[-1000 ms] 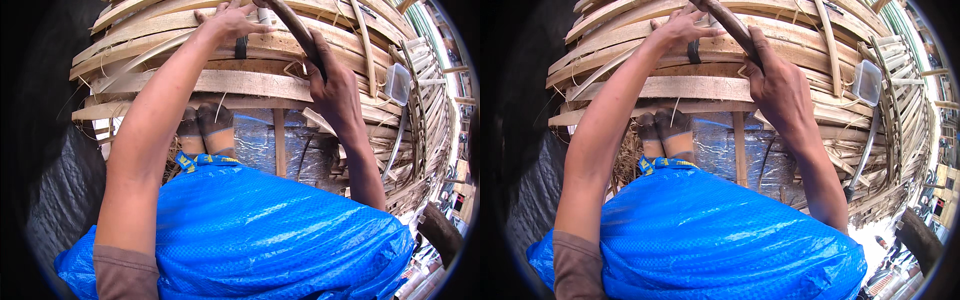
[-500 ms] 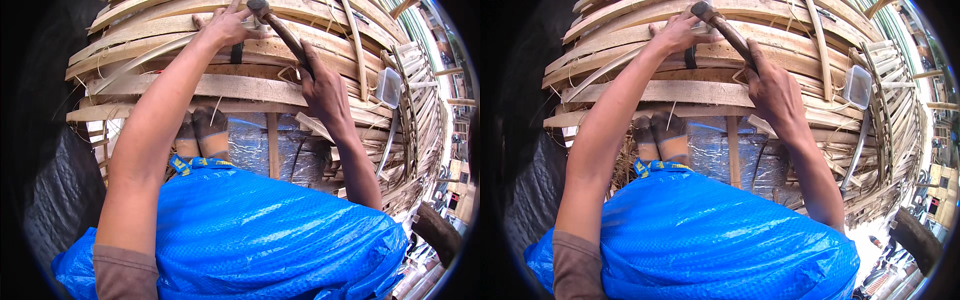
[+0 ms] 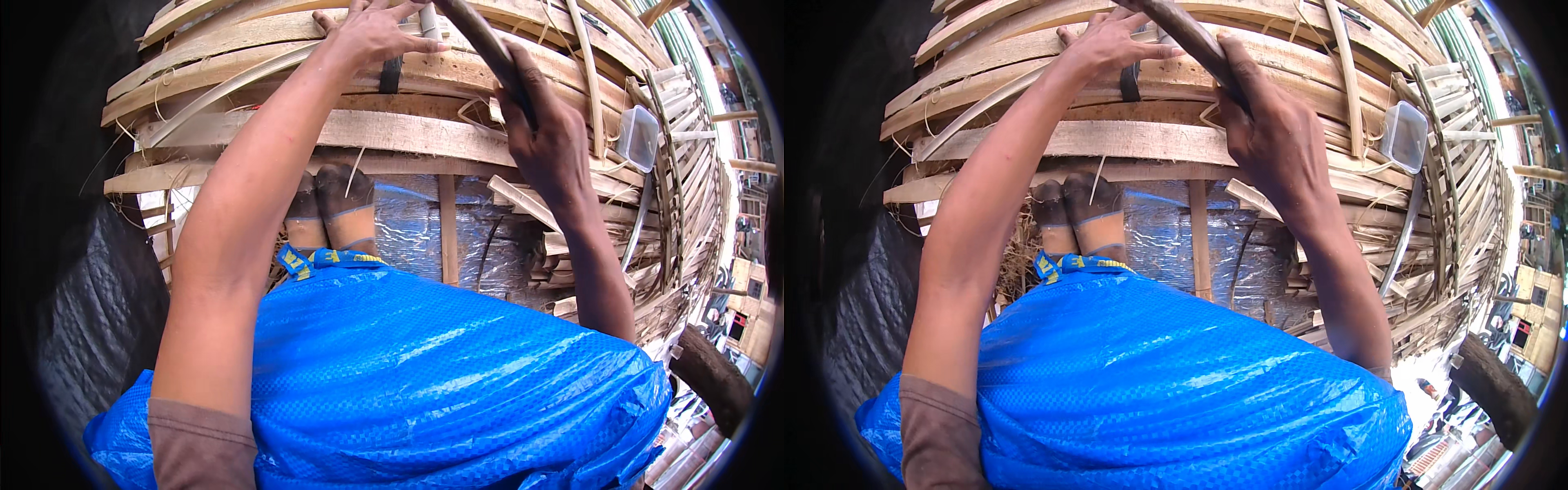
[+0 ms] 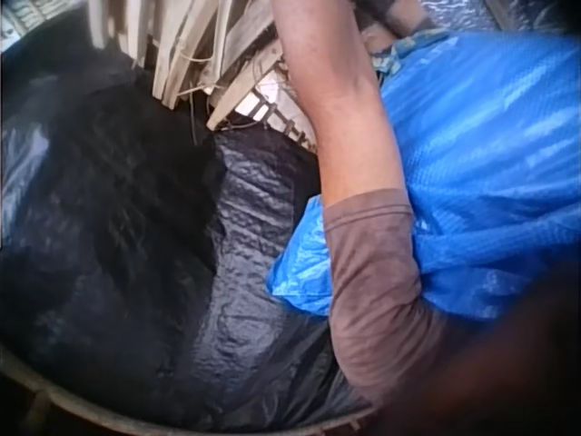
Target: The person constructs a wooden frame by placing a thin bamboo slat against a stack of wood and hammering it into place.
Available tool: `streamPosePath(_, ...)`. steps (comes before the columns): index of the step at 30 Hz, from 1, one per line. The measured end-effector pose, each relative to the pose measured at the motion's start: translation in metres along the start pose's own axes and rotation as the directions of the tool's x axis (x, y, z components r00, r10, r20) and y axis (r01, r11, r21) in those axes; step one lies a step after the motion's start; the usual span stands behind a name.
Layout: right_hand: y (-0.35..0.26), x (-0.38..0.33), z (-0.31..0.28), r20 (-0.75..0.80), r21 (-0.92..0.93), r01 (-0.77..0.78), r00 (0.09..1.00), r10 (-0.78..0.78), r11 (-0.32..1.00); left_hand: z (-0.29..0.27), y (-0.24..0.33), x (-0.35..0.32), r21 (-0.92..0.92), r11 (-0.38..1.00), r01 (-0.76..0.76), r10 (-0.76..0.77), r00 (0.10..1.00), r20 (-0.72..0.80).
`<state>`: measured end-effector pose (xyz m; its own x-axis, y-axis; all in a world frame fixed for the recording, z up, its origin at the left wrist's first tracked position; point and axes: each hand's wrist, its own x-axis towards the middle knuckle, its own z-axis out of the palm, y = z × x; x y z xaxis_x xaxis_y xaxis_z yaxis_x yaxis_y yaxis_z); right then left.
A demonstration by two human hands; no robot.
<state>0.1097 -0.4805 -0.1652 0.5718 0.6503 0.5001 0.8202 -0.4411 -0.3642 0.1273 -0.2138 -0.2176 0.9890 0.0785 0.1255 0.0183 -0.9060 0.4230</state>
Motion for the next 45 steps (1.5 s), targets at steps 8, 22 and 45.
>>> streamPosePath(8, -0.01, 0.006, -0.005, 0.173, -0.134, -0.103, 0.977, 0.126, 0.986, 0.006, -0.021, 0.005, 0.07, 0.992, -0.104, 0.104, 0.995, -0.006)
streamPosePath(22, 0.012, -0.005, 0.011, 0.249, -0.265, -0.097, 0.954, 0.165, 0.959, 0.001, 0.005, 0.003, 0.255, 0.962, -0.096, 0.08, 0.994, 0.073)
streamPosePath(45, 0.051, -0.016, -0.009, 0.062, 0.185, -0.626, 0.777, 0.627, 0.757, -0.005, -0.016, -0.049, 0.185, 0.971, -0.152, 0.2, 0.941, -0.273)
